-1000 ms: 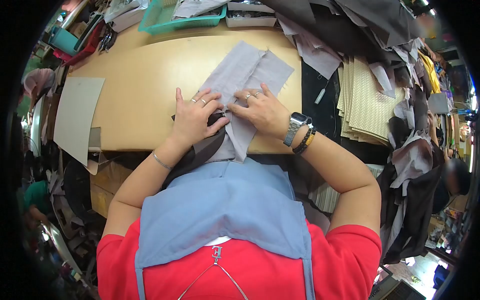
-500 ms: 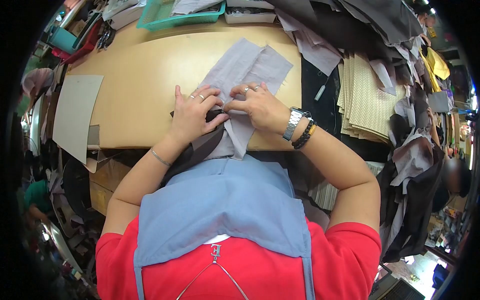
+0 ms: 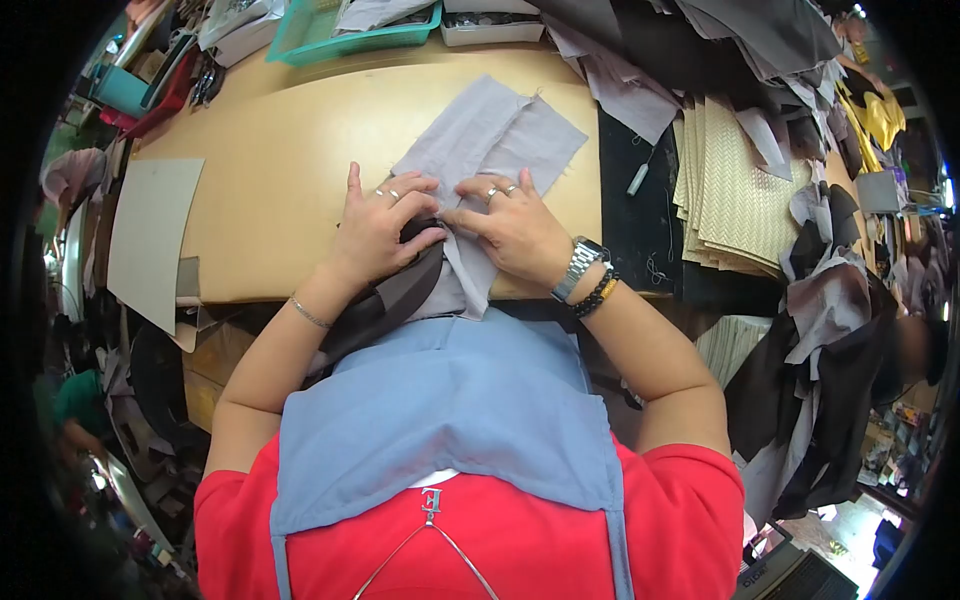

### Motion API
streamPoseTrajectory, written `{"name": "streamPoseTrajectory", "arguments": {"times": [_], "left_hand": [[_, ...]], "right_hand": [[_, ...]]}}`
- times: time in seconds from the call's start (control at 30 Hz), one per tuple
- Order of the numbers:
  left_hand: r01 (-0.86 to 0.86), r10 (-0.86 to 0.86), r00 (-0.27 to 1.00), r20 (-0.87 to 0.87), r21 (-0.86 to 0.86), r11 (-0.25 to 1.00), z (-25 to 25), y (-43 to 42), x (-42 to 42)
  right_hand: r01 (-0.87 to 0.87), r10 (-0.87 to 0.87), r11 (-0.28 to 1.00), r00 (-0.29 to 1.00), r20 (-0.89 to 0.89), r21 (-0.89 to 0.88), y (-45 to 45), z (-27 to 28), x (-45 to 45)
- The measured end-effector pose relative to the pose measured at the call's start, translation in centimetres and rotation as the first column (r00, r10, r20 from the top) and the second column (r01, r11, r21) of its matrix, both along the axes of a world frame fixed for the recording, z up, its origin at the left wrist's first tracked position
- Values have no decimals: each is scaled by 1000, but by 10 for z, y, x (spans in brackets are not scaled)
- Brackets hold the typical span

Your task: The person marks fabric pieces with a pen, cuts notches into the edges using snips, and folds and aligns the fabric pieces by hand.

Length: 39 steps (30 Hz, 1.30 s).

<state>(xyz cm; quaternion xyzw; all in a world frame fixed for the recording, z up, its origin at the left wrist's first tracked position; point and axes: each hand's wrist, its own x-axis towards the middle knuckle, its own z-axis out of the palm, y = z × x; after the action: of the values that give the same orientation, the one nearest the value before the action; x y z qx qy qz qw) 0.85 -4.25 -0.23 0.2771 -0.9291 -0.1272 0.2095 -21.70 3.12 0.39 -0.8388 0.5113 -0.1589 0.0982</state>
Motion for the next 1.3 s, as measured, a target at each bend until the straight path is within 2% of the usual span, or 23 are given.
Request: {"name": "streamPoseTrajectory", "arguments": {"times": [0.13, 0.27, 0.57, 0.67, 0.77, 0.97, 1.07, 1.2, 1.3], "left_hand": [[38, -36, 999, 35, -60, 997, -2, 0, -1], [44, -41, 998, 54, -61, 997, 2, 3, -1], [102, -98, 993, 60, -70, 992, -1, -1, -4], [134, -129, 988, 85, -46, 990, 0, -5, -7], [173, -165, 974, 155, -35, 984, 8, -12, -14], [136, -125, 977, 171, -50, 990, 8, -18, -40], [117, -111, 972, 207, -21, 993, 8, -25, -52], [150, -111, 951, 288, -118, 982, 3, -30, -61], [170, -116, 950, 291, -170, 971, -1, -30, -64]], "right_hand": [[-19, 14, 999, 990, -141, -29, 3, 4, 0], [113, -117, 993, 979, -168, -38, 4, 1, 1], [350, -376, 918, 917, -129, -185, -13, -4, -11], [419, -444, 888, 888, -117, -187, -19, -6, -15], [453, -484, 869, 861, -157, -196, -28, -6, -19], [512, -549, 832, 817, -178, -214, -39, -4, -30], [523, -543, 834, 834, -95, -178, -43, -4, -39], [256, -257, 938, 966, 25, -233, -39, -10, -45], [183, -178, 968, 983, 46, -169, -32, -15, -41]]}}
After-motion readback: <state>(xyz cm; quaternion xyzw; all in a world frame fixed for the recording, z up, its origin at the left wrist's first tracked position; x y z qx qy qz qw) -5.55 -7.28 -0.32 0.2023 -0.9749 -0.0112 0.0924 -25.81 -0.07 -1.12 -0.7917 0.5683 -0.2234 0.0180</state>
